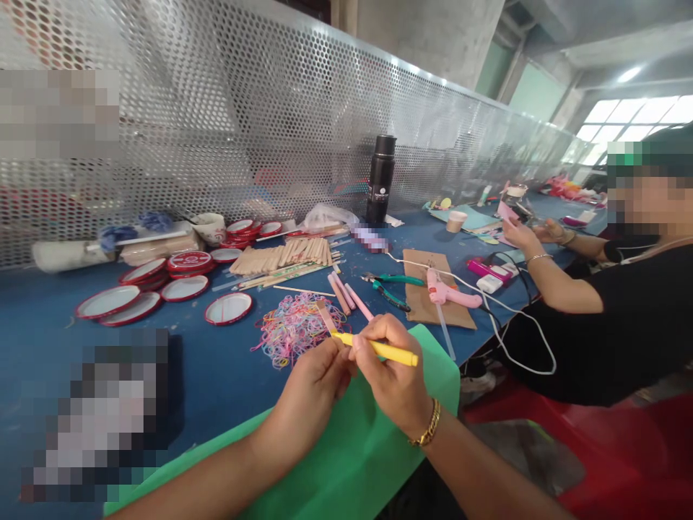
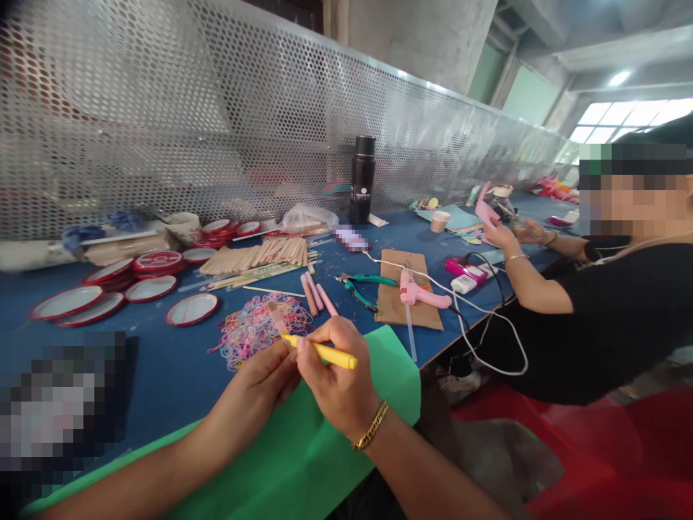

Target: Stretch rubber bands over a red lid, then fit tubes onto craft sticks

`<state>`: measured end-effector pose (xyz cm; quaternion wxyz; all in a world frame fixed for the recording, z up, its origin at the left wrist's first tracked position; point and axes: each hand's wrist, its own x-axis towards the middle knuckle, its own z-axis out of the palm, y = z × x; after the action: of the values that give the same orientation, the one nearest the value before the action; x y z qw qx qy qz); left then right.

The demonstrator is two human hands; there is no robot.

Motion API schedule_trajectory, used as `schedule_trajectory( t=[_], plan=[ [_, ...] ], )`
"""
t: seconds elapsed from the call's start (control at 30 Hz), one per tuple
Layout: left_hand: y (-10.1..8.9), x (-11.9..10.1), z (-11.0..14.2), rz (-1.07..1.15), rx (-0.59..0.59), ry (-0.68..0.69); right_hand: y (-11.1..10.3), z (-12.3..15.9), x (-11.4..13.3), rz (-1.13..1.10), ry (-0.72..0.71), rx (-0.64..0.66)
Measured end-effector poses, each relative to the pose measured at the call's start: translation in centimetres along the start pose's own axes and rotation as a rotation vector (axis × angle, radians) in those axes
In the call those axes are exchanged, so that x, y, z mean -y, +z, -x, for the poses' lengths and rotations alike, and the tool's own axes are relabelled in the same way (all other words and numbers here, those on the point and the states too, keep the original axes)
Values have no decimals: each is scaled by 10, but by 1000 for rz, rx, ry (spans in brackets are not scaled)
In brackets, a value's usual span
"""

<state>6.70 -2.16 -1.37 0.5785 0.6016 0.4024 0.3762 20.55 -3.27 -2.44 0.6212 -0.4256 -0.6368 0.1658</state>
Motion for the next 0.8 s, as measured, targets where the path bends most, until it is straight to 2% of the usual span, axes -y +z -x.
schedule_trajectory(
  t=[0.13,0.3,0.47,0.67,0.8],
  plan=[
    [-1,-4,0,-36,-15,-6,0,1,-2,-25,41,-47],
    [0,-4,0,-30,-8,1,-1,-1,0,-3,-11,3],
    [-1,1,0,-10,-11,2,-1,-1,0,0,25,-53],
    [-1,3,0,4,-14,4,-2,-1,2,11,-14,4],
    [0,0,-1,33,-13,-15,-2,-1,1,7,28,-41]
  ],
)
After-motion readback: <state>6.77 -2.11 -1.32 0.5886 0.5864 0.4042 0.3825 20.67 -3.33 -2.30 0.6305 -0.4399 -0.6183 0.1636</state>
